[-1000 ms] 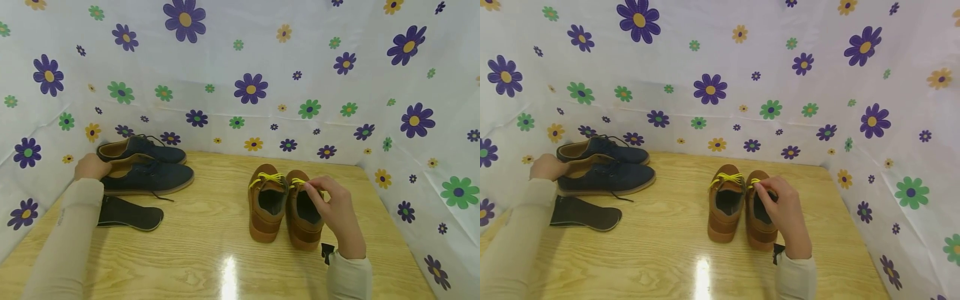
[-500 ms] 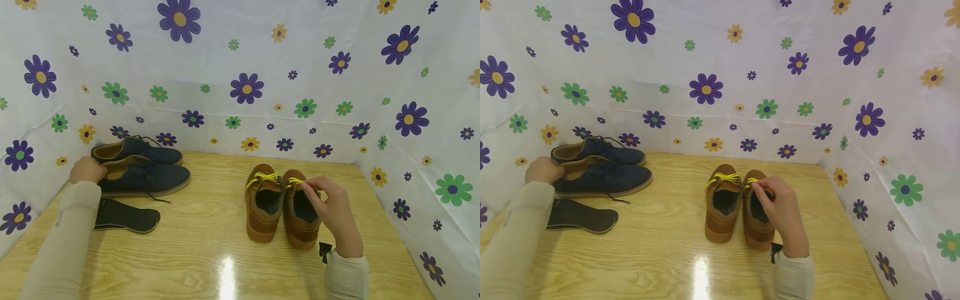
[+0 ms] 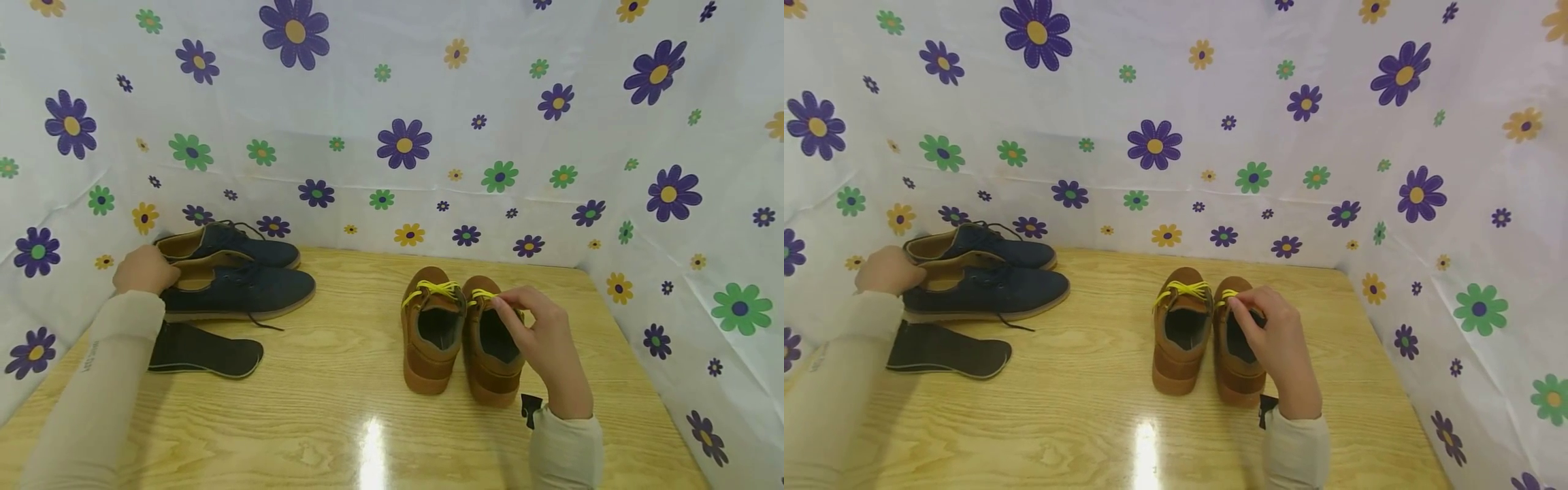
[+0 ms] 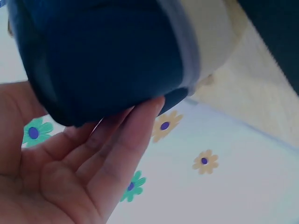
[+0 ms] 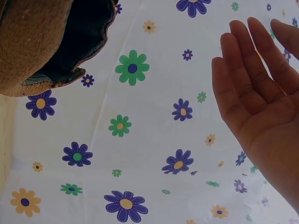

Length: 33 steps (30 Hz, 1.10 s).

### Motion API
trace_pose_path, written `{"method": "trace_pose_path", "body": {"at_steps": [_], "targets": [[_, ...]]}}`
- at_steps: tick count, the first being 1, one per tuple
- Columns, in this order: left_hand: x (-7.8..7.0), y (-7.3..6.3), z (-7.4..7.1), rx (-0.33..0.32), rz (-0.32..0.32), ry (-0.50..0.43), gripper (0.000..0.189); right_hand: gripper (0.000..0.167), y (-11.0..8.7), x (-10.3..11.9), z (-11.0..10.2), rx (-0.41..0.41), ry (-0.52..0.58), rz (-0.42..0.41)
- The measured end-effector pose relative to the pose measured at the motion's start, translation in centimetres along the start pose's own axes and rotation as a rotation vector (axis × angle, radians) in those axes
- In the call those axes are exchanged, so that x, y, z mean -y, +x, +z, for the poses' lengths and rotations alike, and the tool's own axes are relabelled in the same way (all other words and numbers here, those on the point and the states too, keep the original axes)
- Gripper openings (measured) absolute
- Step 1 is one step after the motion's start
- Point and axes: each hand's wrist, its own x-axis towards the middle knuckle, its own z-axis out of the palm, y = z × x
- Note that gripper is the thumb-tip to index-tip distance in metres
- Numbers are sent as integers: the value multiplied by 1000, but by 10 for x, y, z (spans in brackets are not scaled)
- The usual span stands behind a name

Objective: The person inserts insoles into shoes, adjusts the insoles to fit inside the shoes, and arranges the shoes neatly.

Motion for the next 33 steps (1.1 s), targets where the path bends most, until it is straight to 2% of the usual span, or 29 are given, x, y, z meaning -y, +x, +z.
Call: {"method": "trace_pose_path", "body": {"at_steps": [10, 17, 24, 33], "targets": [[-16, -16, -13, 70, 146, 44, 16, 5, 2, -2, 1, 7, 25, -17], [-35, -26, -16, 193, 263, 67, 12, 5, 2, 0, 1, 16, 22, 2], [-58, -35, -6, 280, 275, 31, 13, 4, 1, 0, -1, 17, 8, 16], [-81, -46, 6, 351, 288, 43, 24, 5, 0, 0, -2, 8, -2, 22]]}}
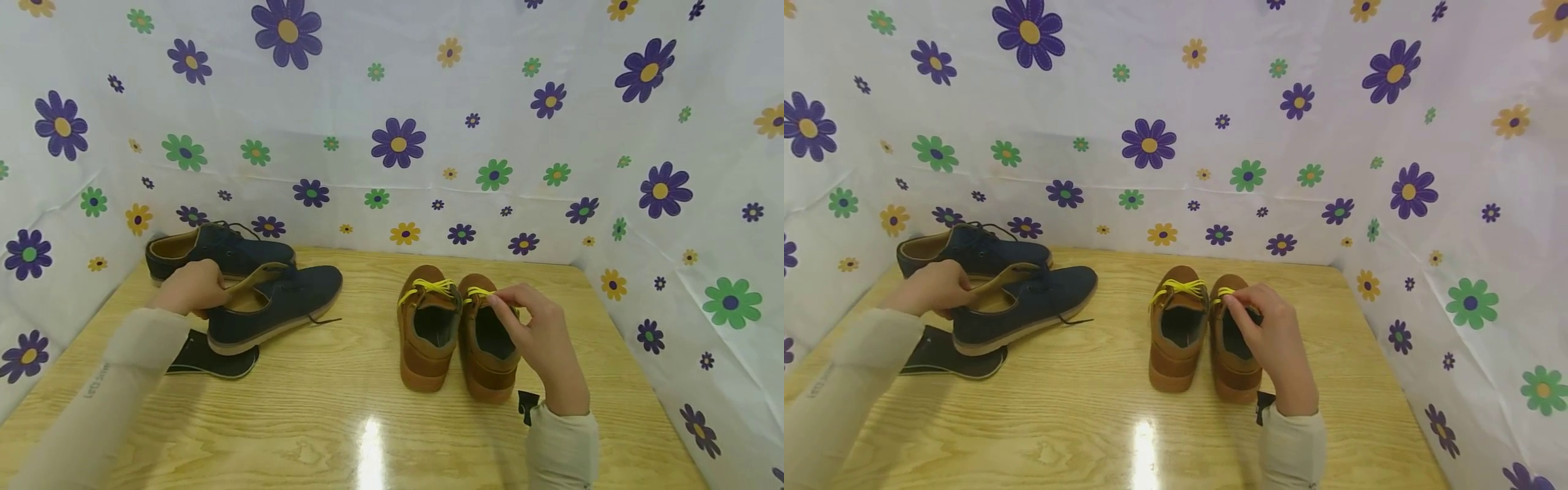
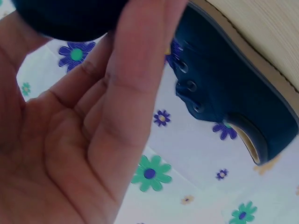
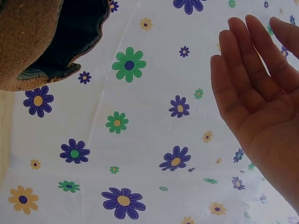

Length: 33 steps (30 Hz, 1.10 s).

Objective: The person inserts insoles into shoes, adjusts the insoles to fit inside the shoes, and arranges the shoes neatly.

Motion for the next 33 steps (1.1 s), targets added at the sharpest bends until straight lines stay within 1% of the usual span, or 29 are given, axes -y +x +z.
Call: {"method": "trace_pose_path", "body": {"at_steps": [6, 12, 18, 22, 26, 33], "targets": [[-14, 0, 14, 13, 50, 10, 33, 4, 0, 1, -1, 2, -4, -1], [-31, 0, 35, 24, 85, -42, 33, 5, -1, 2, -1, 10, -6, -2], [-50, -1, 54, -10, 121, -63, 23, 8, 0, 2, 0, 9, -9, -2], [-63, -2, 65, -27, 141, -73, 27, 6, -1, 1, -1, 6, -19, 0], [-73, -5, 75, -49, 149, -97, 30, 4, -2, 2, -2, 8, -15, 3], [-89, -9, 89, -68, 125, -146, 25, 5, -1, 2, -3, 14, -2, 9]]}}
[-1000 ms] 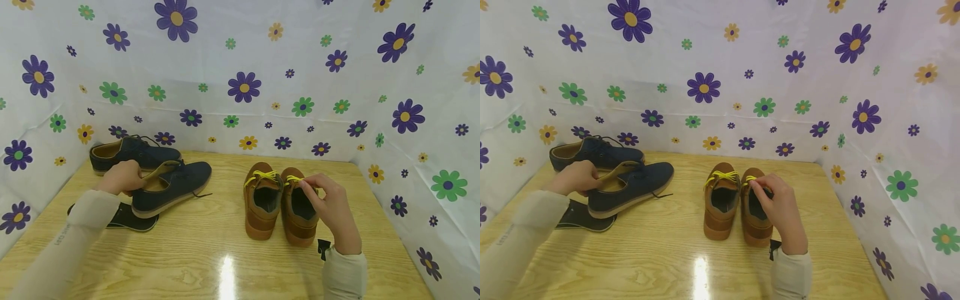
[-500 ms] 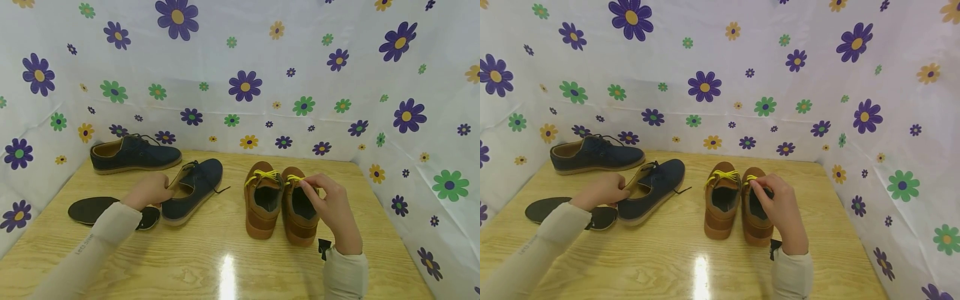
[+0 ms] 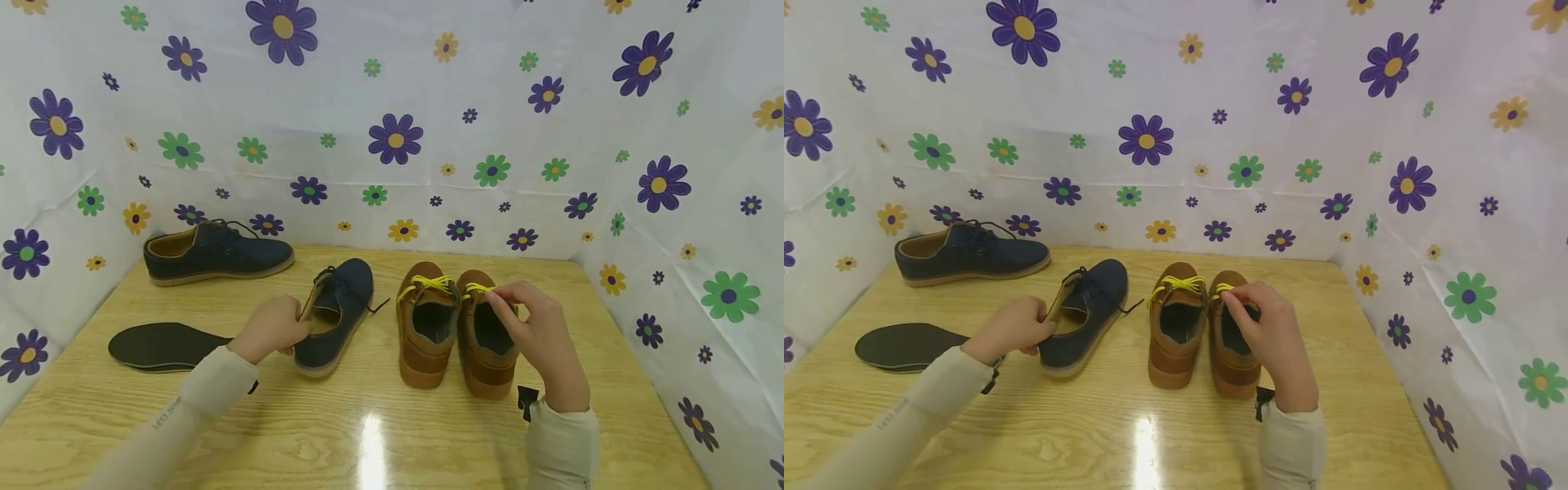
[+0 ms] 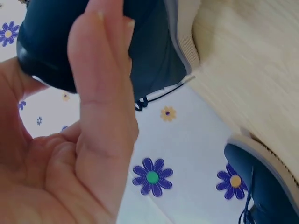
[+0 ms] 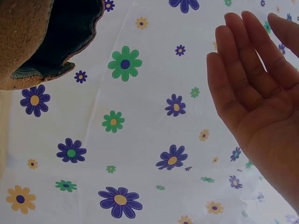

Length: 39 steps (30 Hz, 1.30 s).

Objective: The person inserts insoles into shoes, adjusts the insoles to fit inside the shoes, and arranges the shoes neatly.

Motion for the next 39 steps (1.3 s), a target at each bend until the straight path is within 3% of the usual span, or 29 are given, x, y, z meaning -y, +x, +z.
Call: {"method": "trace_pose_path", "body": {"at_steps": [9, 24, 32, 39], "targets": [[-17, 1, 20, -26, -9, -120, 22, 5, 2, 1, 0, 22, -7, 25], [-34, 1, 44, -51, 7, -171, 22, 6, 3, 4, -1, 26, -8, 28], [-36, 0, 49, -97, -13, -194, 28, 5, 3, 4, -2, 29, 9, 19], [-36, -1, 57, -180, -48, -222, 32, 5, 1, 4, -3, 26, 8, 9]]}}
